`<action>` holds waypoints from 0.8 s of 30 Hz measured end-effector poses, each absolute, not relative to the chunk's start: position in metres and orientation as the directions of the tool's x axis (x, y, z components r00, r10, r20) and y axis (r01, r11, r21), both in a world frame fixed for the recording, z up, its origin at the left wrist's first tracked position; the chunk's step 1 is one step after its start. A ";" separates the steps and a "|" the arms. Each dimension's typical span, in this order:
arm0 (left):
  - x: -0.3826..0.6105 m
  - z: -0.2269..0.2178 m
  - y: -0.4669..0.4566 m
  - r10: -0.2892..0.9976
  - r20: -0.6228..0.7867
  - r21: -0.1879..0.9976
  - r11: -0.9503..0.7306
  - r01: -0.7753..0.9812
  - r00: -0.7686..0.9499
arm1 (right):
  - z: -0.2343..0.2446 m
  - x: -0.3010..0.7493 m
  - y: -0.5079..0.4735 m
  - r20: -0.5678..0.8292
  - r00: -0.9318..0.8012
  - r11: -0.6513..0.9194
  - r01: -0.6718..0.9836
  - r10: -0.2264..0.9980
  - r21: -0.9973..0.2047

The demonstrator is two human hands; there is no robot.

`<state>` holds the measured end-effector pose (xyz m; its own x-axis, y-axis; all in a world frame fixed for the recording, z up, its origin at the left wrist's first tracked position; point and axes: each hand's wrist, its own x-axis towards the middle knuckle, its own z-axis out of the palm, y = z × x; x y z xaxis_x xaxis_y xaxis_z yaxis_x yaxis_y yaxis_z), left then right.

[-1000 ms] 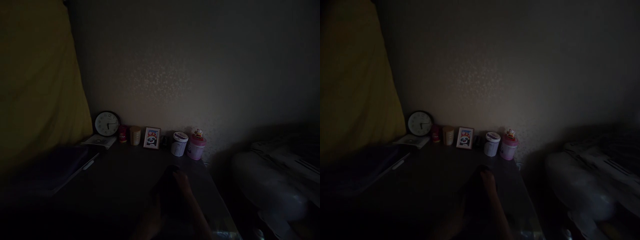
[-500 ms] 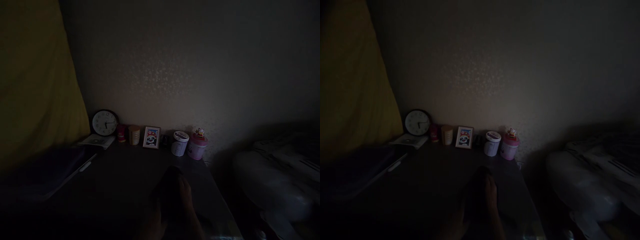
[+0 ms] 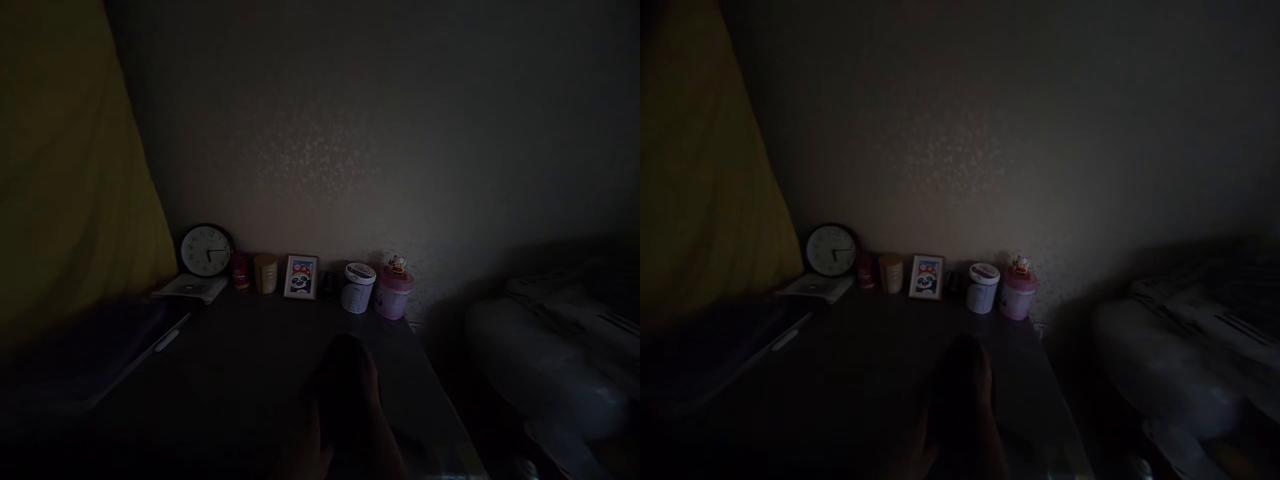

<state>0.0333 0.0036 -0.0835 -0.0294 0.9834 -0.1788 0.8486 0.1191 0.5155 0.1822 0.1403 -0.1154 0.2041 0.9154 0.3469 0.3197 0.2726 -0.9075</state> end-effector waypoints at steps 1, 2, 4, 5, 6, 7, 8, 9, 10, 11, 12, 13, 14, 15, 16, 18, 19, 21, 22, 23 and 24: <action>0.034 -0.084 0.003 0.984 -0.176 0.514 0.116 0.850 -0.028 | -0.117 0.180 0.146 0.348 0.211 0.263 0.344 0.914 -0.901; 0.034 -0.084 0.004 0.984 -0.174 0.514 0.115 0.850 -0.027 | -0.117 0.178 0.152 0.344 0.220 0.247 0.373 0.913 -0.894; 0.033 -0.084 0.005 0.984 -0.177 0.517 0.112 0.849 -0.022 | -0.118 0.173 0.163 0.351 0.225 0.225 0.444 0.909 -0.867; 0.032 -0.084 0.005 0.983 -0.181 0.519 0.112 0.847 -0.019 | -0.118 0.170 0.167 0.367 0.220 0.224 0.487 0.904 -0.844; 0.031 -0.084 0.006 0.982 -0.186 0.522 0.112 0.846 -0.015 | -0.117 0.167 0.171 0.391 0.209 0.230 0.535 0.896 -0.813; 0.030 -0.084 0.007 0.981 -0.191 0.523 0.112 0.845 -0.012 | -0.116 0.162 0.174 0.420 0.192 0.239 0.587 0.887 -0.774; 0.028 -0.085 0.008 0.981 -0.196 0.524 0.112 0.844 -0.009 | -0.114 0.158 0.175 0.447 0.168 0.247 0.641 0.879 -0.726; 0.027 -0.085 0.008 0.980 -0.200 0.525 0.112 0.844 -0.006 | -0.112 0.154 0.174 0.470 0.137 0.253 0.696 0.872 -0.673; 0.026 -0.085 0.009 0.979 -0.203 0.524 0.112 0.844 -0.004 | -0.109 0.149 0.172 0.485 0.104 0.254 0.748 0.868 -0.614; 0.026 -0.085 0.010 0.979 -0.204 0.524 0.112 0.844 -0.003 | -0.106 0.145 0.168 0.495 0.063 0.256 0.795 0.867 -0.549; 0.026 -0.086 0.010 0.979 -0.205 0.523 0.111 0.845 -0.002 | -0.103 0.142 0.163 0.496 0.014 0.262 0.837 0.868 -0.481; 0.026 -0.086 0.010 0.979 -0.205 0.523 0.110 0.845 -0.001 | -0.100 0.139 0.158 0.489 -0.043 0.273 0.871 0.871 -0.410; 0.026 -0.086 0.011 0.979 -0.203 0.522 0.109 0.846 0.000 | -0.096 0.137 0.151 0.474 -0.106 0.292 0.895 0.874 -0.338; 0.026 -0.087 0.011 0.980 -0.201 0.521 0.107 0.847 0.000 | -0.092 0.135 0.144 0.453 -0.166 0.314 0.909 0.876 -0.275; 0.026 -0.087 0.011 0.980 -0.198 0.520 0.106 0.848 -0.001 | -0.088 0.134 0.137 0.428 -0.220 0.338 0.914 0.876 -0.222; 0.027 -0.087 0.010 0.982 -0.189 0.516 0.103 0.851 -0.004 | -0.081 0.131 0.124 0.385 -0.303 0.385 0.910 0.872 -0.155; 0.027 -0.087 0.010 0.983 -0.184 0.513 0.101 0.853 -0.006 | -0.078 0.130 0.119 0.370 -0.337 0.410 0.902 0.866 -0.138; 0.027 -0.087 0.009 0.985 -0.171 0.506 0.098 0.857 -0.012 | -0.074 0.126 0.111 0.349 -0.385 0.450 0.884 0.855 -0.127; 0.028 -0.086 0.009 0.986 -0.164 0.502 0.098 0.860 -0.016 | -0.073 0.124 0.107 0.339 -0.403 0.466 0.875 0.850 -0.128; 0.028 -0.086 0.008 0.988 -0.156 0.497 0.097 0.862 -0.021 | -0.073 0.122 0.105 0.328 -0.416 0.478 0.868 0.848 -0.134; 0.029 -0.085 0.008 0.989 -0.145 0.490 0.096 0.867 -0.027 | -0.074 0.120 0.103 0.317 -0.430 0.491 0.860 0.846 -0.142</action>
